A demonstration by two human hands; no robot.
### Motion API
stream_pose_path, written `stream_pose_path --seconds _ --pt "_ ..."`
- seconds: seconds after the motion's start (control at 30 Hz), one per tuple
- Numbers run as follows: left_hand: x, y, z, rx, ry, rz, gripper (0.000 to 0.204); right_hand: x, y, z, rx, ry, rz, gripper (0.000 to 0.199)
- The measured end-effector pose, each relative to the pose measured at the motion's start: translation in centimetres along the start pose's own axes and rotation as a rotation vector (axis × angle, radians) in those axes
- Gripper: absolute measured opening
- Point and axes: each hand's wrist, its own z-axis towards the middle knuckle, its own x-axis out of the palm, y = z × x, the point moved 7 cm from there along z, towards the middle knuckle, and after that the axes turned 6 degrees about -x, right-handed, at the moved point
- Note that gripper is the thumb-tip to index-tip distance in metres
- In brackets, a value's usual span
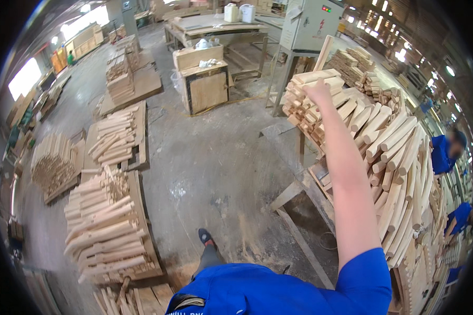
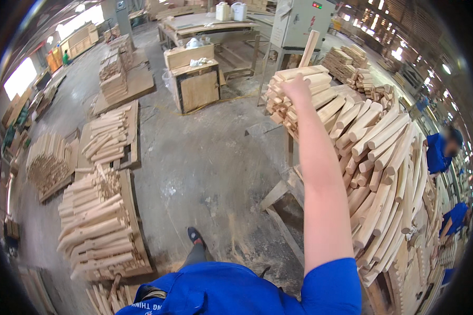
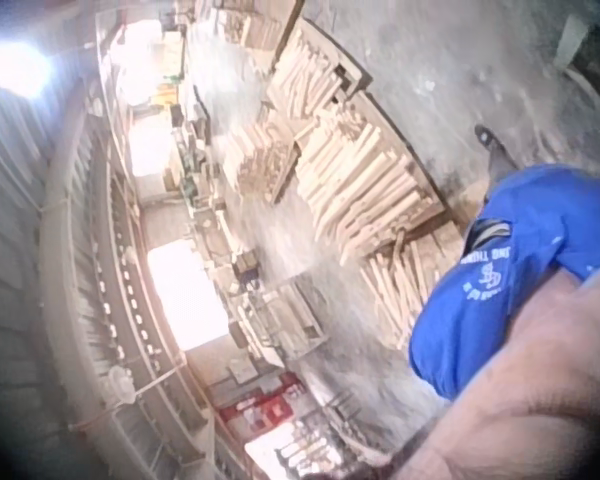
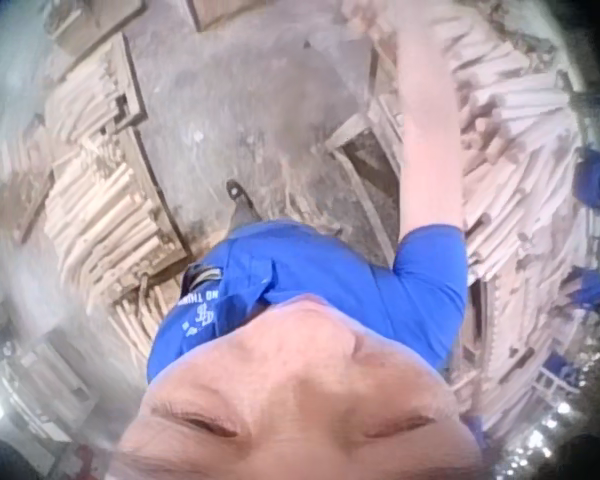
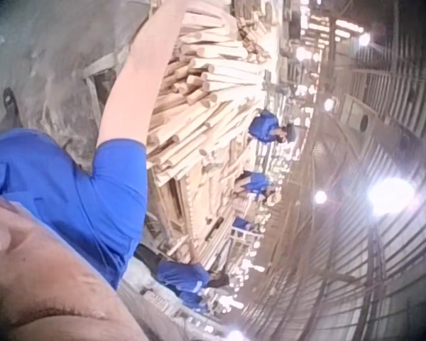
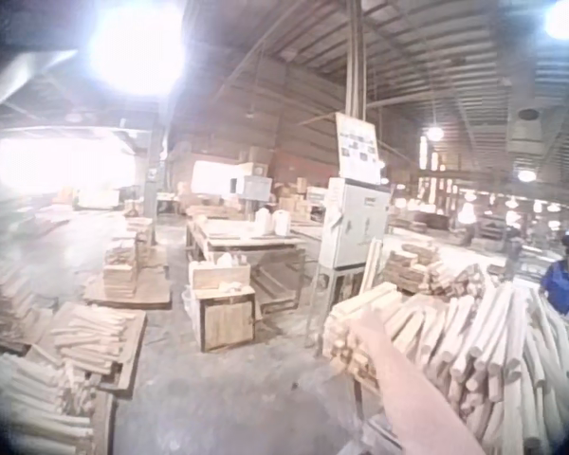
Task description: The person repeatedly picks up small wooden chair leg components from a pile on the floor, aligns them, and places them onto a growing stack on a nearby workbench. The person handles the parts by hand without using tools.
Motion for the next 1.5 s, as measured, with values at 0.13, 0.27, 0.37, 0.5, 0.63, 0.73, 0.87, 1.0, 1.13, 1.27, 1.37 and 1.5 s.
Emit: stream_pose_path --seconds 0.13,0.27,0.37,0.5,0.63,0.73,0.87,1.0,1.13,1.27,1.37,1.5 --pt "1.2 -7.2 4.2 0.182 0.095 0.12 0.033 5.3 0.5 3.5 0.168 0.037 -0.197 0.088" --pt "-1.4 -18.2 10.0 0.375 0.154 0.014 0.031 4.8 -2.5 6.1 0.288 -0.02 -0.198 0.088" --pt "-7.2 -27.3 12.6 0.473 0.084 -0.011 0.029 9.1 -4.0 4.2 0.204 -0.199 0.188 0.078" --pt "-4.9 -34.8 16.3 0.487 0.148 0.001 0.03 3.0 -11.4 1.2 0.045 -0.437 0.354 0.067" --pt "-4.8 -36.8 17.8 0.537 0.039 0.267 0.029 6.3 -10.2 0.3 -0.002 -0.146 -0.107 0.064" --pt "1.9 -35.4 17.5 0.45 0.255 0.397 0.026 6.5 -9.7 0.6 -0.061 -0.047 -0.09 0.067" --pt "7.4 -36.3 15.4 0.519 0.405 0.426 0.032 5.2 -7.5 2.7 0.023 -0.161 -0.535 0.072" --pt "8.3 -39.2 16.5 0.624 0.398 0.656 0.034 6.1 -2.5 9.9 0.196 -0.016 -0.236 0.075" --pt "10.9 -43.0 17.2 0.537 0.336 0.568 0.038 6.4 -5.2 15.5 0.314 0.085 -0.364 0.074" --pt "12.8 -48.5 15.0 0.815 0.164 0.46 0.043 4.7 -9.2 16.3 0.317 -0.095 0.194 0.068" --pt "15.7 -53.2 9.0 1.22 0.021 0.542 0.057 3.4 -11.6 12.5 0.313 -0.243 0.79 0.061" --pt "24.0 -63.8 -10.0 1.97 0.089 0.645 0.069 -1.9 -16.3 4.0 0.176 -0.401 -0.04 0.069"
